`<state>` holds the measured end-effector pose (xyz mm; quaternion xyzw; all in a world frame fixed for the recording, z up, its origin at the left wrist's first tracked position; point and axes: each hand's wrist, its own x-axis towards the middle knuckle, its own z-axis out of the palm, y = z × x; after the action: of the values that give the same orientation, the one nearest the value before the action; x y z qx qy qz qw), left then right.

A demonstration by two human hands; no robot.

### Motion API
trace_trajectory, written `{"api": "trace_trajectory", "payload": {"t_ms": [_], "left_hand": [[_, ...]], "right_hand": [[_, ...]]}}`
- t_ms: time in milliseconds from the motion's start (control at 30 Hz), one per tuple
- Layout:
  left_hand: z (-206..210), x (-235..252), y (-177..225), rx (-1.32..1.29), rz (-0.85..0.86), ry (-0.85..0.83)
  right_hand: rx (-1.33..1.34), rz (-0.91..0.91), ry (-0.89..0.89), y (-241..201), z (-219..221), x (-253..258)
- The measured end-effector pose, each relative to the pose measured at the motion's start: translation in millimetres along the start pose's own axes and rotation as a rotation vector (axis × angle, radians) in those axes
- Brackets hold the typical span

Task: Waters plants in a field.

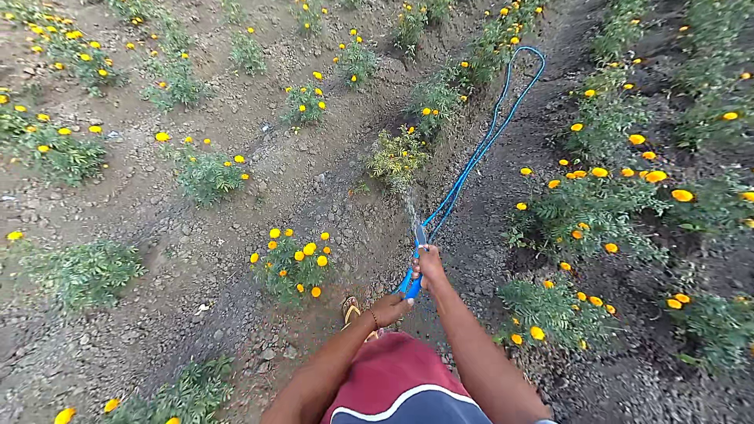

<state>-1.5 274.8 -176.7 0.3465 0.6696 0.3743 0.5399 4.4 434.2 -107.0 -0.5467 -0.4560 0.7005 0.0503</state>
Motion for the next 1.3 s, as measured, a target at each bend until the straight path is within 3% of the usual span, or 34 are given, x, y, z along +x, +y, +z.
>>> {"api": "trace_trajectory", "payload": {"t_ms": [267, 433, 800, 933, 1100, 1300], "left_hand": [[1.5, -75.9, -29.4, 0.053, 0.093, 0.110], [1.3, -137.5, -20.1, 0.106, -0.066, 0.048], [-0.3, -298.1, -59.3, 0.146, -0.211, -0.008], [-2.2, -310.5, -51.5, 0.212, -0.272, -0.012], [1.1, -292.8, -44.9, 0.288, -0.287, 0.018], [10.3, -271.3, -54.0, 0.314, -0.163, -0.039]], "right_hand": [[0.114, -0.060, 0.040, 38.3, 28.1, -57.8], [0.123, -0.086, 0.024, 62.6, 46.3, -100.6], [0.172, -0.109, 0.024, 159.6, 112.0, -213.1], [0.105, -0.129, 0.068, 161.2, 120.1, -224.8], [-0.125, -0.181, 0.075, 156.9, 113.1, -214.0], [-0.320, -0.205, 0.157, 165.2, 99.3, -202.1]]}}
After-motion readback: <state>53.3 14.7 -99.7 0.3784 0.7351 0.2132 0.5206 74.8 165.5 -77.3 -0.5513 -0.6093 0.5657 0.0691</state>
